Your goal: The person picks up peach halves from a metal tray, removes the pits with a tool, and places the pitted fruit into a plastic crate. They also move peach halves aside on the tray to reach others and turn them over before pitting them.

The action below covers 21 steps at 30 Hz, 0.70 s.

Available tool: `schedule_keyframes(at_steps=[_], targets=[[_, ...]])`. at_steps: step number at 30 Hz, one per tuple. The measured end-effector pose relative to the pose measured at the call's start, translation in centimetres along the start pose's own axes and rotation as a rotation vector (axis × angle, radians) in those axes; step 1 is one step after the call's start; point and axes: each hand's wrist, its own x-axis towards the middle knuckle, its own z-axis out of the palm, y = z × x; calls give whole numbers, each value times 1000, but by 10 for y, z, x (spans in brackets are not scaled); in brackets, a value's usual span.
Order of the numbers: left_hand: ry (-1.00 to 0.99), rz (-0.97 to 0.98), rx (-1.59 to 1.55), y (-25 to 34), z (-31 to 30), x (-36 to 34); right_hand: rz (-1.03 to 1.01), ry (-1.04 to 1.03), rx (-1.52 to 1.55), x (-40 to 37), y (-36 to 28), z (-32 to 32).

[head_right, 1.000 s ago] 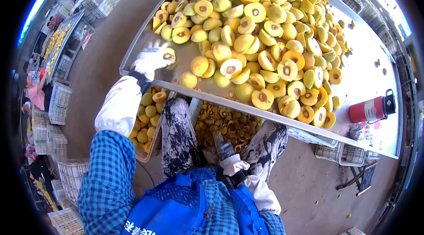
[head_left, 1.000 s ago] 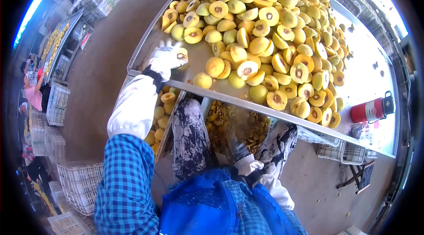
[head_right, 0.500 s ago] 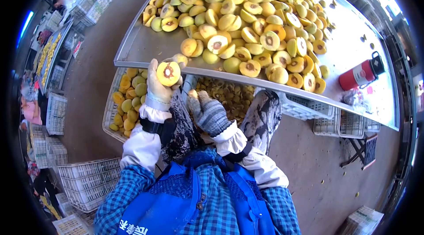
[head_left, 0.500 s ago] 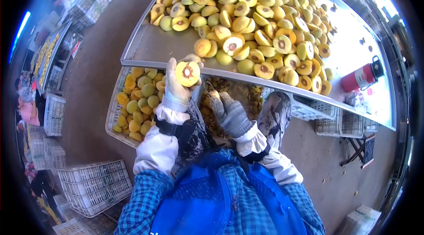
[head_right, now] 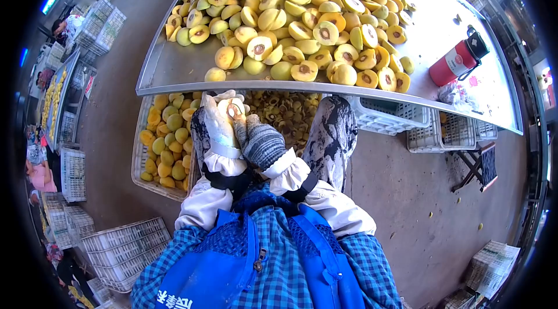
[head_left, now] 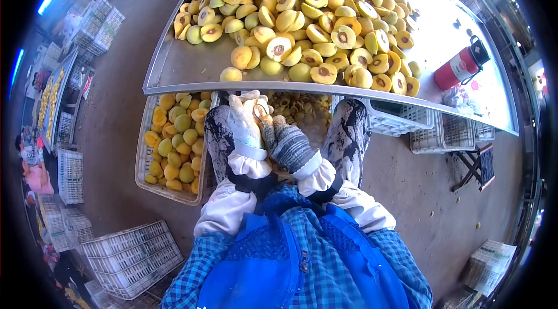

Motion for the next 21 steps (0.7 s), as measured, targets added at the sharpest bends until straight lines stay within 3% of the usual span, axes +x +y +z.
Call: schedule_keyframes(at_steps=[4, 9, 11, 13, 15, 16, 17, 19, 21], targets=[[33, 50, 50, -2, 3, -6, 18, -15, 27, -5, 12, 12], [55, 86, 95, -4, 9, -13, -182, 56, -15, -13, 12, -4], [11, 73, 137, -3, 4, -13, -223, 232, 250, -15, 9, -2], [-80, -51, 135, 5, 4, -11, -116, 216, 674, -15, 9, -2], [-232, -176, 75, 2, -6, 2, 166, -18, 1247, -17, 12, -3], [-285, -276, 9, -4, -14, 13, 411, -236, 1422, -18, 9, -21], [-339, -370, -58, -9, -22, 21, 401, -281, 1615, -20, 17, -14], [-227, -204, -44, -9, -18, 6, 433, -381, 1847, -25, 27, -1], [-160, -47, -10, -8, -14, -7, 538, -456, 1681, -29, 22, -7]])
